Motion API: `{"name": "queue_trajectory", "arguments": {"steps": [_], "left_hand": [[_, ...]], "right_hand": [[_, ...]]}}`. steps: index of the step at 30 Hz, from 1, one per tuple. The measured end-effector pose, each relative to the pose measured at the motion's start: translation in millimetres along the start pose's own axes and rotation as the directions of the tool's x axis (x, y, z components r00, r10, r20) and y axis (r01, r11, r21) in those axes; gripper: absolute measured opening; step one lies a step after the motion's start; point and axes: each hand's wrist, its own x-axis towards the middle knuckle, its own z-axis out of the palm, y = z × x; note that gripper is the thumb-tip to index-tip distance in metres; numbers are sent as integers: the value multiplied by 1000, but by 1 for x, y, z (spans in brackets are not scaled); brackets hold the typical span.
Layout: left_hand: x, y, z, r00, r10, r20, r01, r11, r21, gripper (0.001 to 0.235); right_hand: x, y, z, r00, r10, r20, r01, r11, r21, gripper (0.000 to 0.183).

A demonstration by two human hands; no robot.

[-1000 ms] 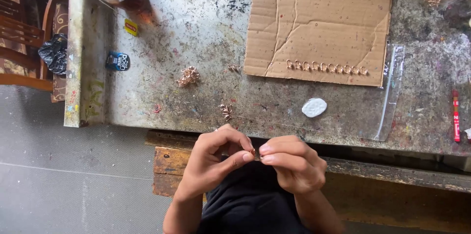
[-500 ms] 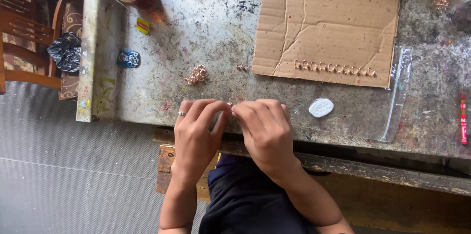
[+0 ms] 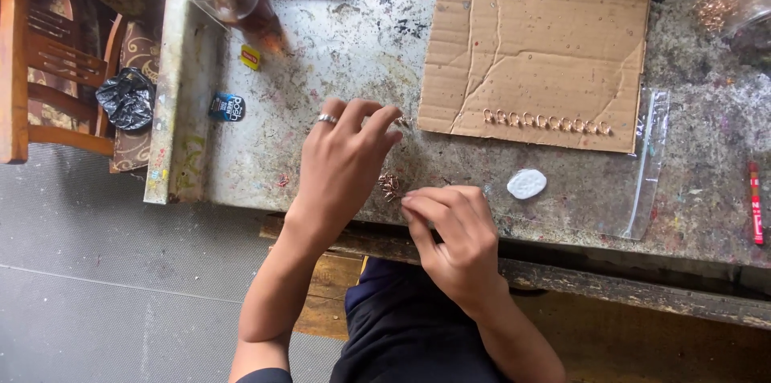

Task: Applying white paint to small metal jewelry components using a fine-tipped brush.

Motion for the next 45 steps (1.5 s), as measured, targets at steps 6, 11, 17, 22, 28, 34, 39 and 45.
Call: {"name": "queue_trajectory", "arguments": {"steps": [6, 11, 17, 22, 28, 34, 39, 45], "left_hand": [[10, -5, 11, 998, 48, -41, -47, 999, 28, 13], [-1, 13, -20, 997, 76, -12, -77, 989, -125, 13], [-18, 48, -52, 947, 316, -60, -312, 856, -411, 12], [-31, 58, -51, 954, 291, -70, -288, 826, -485, 13], [-40, 62, -46, 970, 207, -129, -241, 895, -376, 11], [-42, 63, -44, 974, 190, -122, -224, 882, -414, 17], [-47, 58, -44, 961, 274, -47, -272, 890, -366, 14], [-46, 62, -42, 967, 239, -85, -245, 798, -551, 12]], "right_hand": [[-12, 5, -10, 998, 43, -44, -42, 999, 10, 4], [-14, 14, -19, 986, 149, -70, -143, 986, 85, 8], [-11, 14, -28, 923, 375, 86, -368, 795, 482, 28], [-26, 22, -26, 946, 300, 119, -321, 835, 447, 21], [-34, 21, -21, 937, 346, 48, -297, 717, 631, 8], [-39, 24, -22, 930, 352, 102, -316, 629, 711, 13], [-36, 22, -27, 925, 356, 133, -351, 665, 660, 13], [-46, 23, -23, 884, 451, 121, -377, 536, 755, 24]]}}
